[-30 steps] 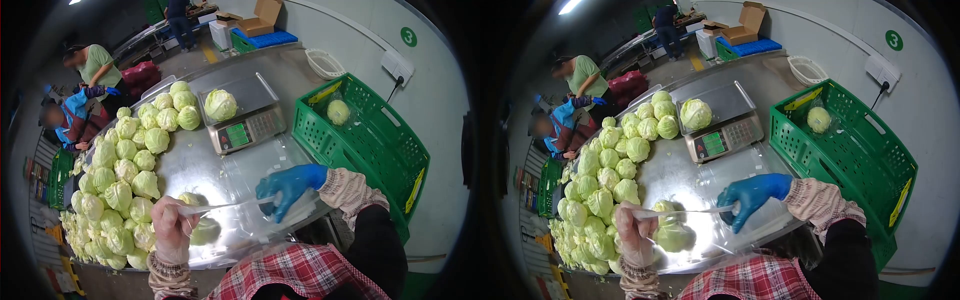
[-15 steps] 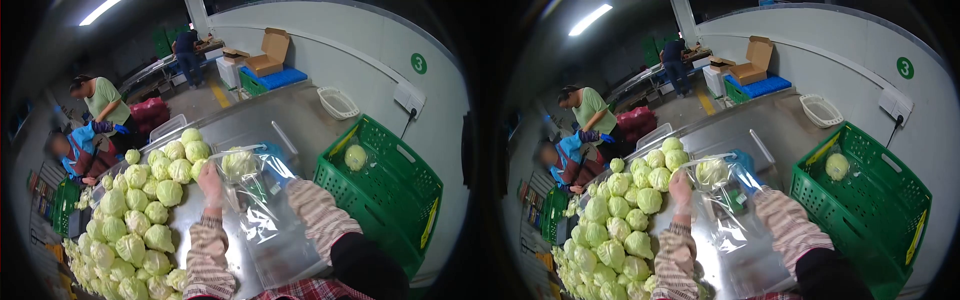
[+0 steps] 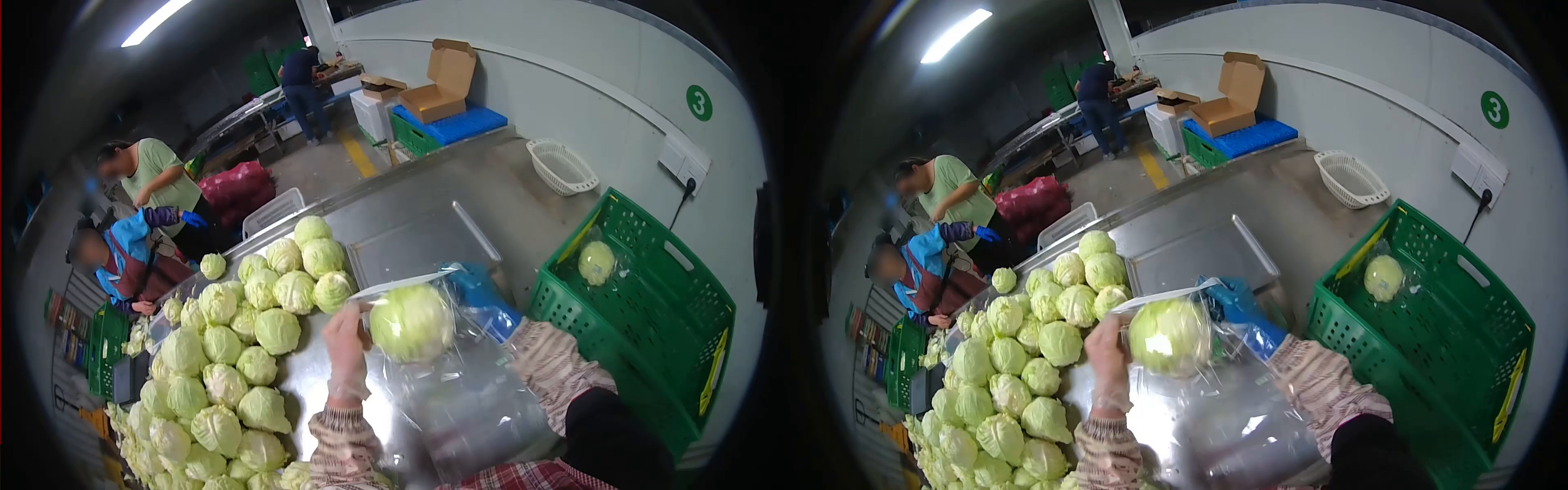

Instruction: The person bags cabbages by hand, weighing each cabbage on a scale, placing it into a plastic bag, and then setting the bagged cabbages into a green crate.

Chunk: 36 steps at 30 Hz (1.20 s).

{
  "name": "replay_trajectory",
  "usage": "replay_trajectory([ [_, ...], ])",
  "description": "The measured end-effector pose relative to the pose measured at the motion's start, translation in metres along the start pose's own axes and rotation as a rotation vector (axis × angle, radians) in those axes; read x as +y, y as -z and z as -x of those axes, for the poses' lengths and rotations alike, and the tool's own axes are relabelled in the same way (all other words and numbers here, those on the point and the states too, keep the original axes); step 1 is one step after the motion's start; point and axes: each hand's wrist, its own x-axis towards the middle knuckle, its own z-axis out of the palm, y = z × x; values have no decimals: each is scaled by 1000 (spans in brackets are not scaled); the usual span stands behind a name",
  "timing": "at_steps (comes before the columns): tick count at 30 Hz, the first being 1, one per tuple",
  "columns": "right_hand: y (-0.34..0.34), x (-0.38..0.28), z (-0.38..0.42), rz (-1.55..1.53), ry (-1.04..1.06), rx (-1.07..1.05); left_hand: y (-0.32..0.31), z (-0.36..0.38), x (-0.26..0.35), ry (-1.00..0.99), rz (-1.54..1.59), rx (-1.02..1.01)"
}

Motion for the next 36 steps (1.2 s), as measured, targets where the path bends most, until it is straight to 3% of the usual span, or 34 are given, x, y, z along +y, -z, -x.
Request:
replay_trajectory([
  [1, 2, -15, 18, -124, 144, -149, 9, 18, 11, -136, -11, -21],
  [2, 1, -32, 35, -124, 136, -145, 11, 42, 32, -230, 62, -58],
  [4, 3, -73, 67, -198, 456, -535, 17, 78, 65, -337, 199, -83],
  [5, 3, -95, 82, -196, 443, -525, 21, 88, 82, -541, 157, -176],
  [7, 1, -135, 104, -54, 618, -756, 19, 100, 116, -1038, 278, -502],
  [8, -1, -153, 115, -9, 672, -836, 22, 108, 125, -1108, 263, -519],
  [10, -6, -167, 147, 228, 459, -565, 23, 138, 144, -759, 143, -226],
  [11, -3, -174, 159, 223, 426, -563, 23, 153, 155, -572, 106, -119],
  [12, 0, -184, 166, 236, 577, -737, 31, 149, 166, -565, 96, -123],
  [13, 1, -191, 167, 251, 643, -834, 46, 137, 177, -943, 80, -579],
  [14, 2, -198, 169, 260, 707, -932, 52, 146, 171, -1107, 66, -789],
  [15, 4, -194, 178, 435, 662, -886, 57, 155, 164, -1242, 69, -1028],
  [17, 11, -181, 194, 613, 634, -834, 49, 173, 135, -453, 4, -335],
  [19, 21, -168, 193, 866, 729, -907, 66, 179, 124, -774, -274, -670],
  [21, 29, -153, 215, 879, 758, -798, 73, 202, 115, -733, -301, -683],
  [22, 35, -146, 220, 965, 626, -816, 76, 211, 104, -823, -545, -663],
  [23, 44, -138, 228, 1064, 663, -836, 78, 212, 95, -938, -787, -626],
  [24, 52, -129, 236, 1160, 704, -856, 82, 223, 83, -1225, -1237, -628],
  [28, 86, -66, 315, 1481, 786, -885, 95, 286, 26, -1236, -1188, -846],
  [30, 89, -47, 362, 1519, 773, -878, 106, 312, 11, -1074, -1171, -1136],
  [33, 94, -40, 411, 1666, 675, -828, 114, 346, -6, -1214, -1055, -1124],
  [35, 101, -33, 444, 1470, 207, -890, 118, 363, -18, -1152, -1014, -1135],
  [36, 106, -37, 447, 1410, 58, -795, 118, 367, -19, -1181, -1006, -1116],
])
